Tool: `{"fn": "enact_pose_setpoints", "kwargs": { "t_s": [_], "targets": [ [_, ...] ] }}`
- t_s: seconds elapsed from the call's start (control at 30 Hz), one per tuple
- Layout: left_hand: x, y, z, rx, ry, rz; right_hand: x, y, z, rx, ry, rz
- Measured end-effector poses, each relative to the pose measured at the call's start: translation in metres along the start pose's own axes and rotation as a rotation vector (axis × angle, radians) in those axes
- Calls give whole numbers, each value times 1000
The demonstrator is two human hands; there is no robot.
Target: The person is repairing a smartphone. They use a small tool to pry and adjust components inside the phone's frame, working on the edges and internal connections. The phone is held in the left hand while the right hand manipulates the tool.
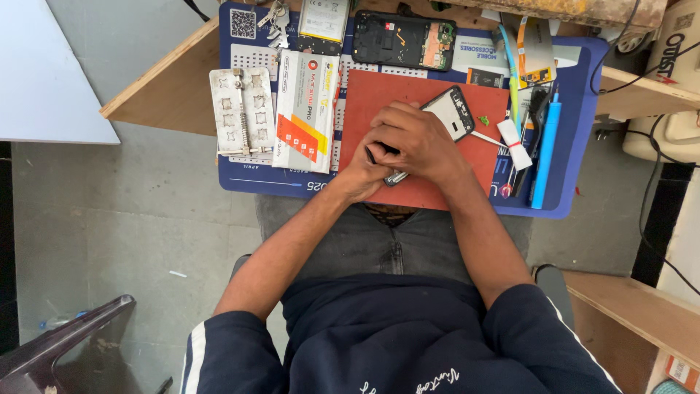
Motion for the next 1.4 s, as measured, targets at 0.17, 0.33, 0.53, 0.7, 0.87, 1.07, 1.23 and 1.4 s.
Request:
{"fn": "enact_pose_setpoints", "kwargs": {
  "t_s": [0.17,0.33,0.53,0.7,0.87,1.07,1.23,1.4],
  "targets": [
    [1,-1,0,-13,-12,28,3,1,-1,17,-95,15],
    [2,0,1,-18,31,5,7,4,-2,42,-163,43],
    [4,1,7,1,44,15,9,10,-6,142,-277,156],
    [1,2,4,2,56,-5,7,9,-8,73,-215,78],
    [-2,0,-1,-20,21,40,4,5,-4,59,-179,71],
    [-2,0,-1,-15,64,24,-1,2,-4,84,-161,106],
    [2,1,2,-54,49,43,-3,1,-9,35,-124,34],
    [3,2,3,-28,56,22,-6,-1,-9,-26,11,-74]
  ]
}}
Point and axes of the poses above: each hand's wrist, its own y-axis away from the middle knuckle, its own z-axis out of the palm, x = y × z, the point moved 1 cm from there along -y, towards the middle knuckle, and after that the axes turned 8 degrees about -z, right-handed, at the moved point
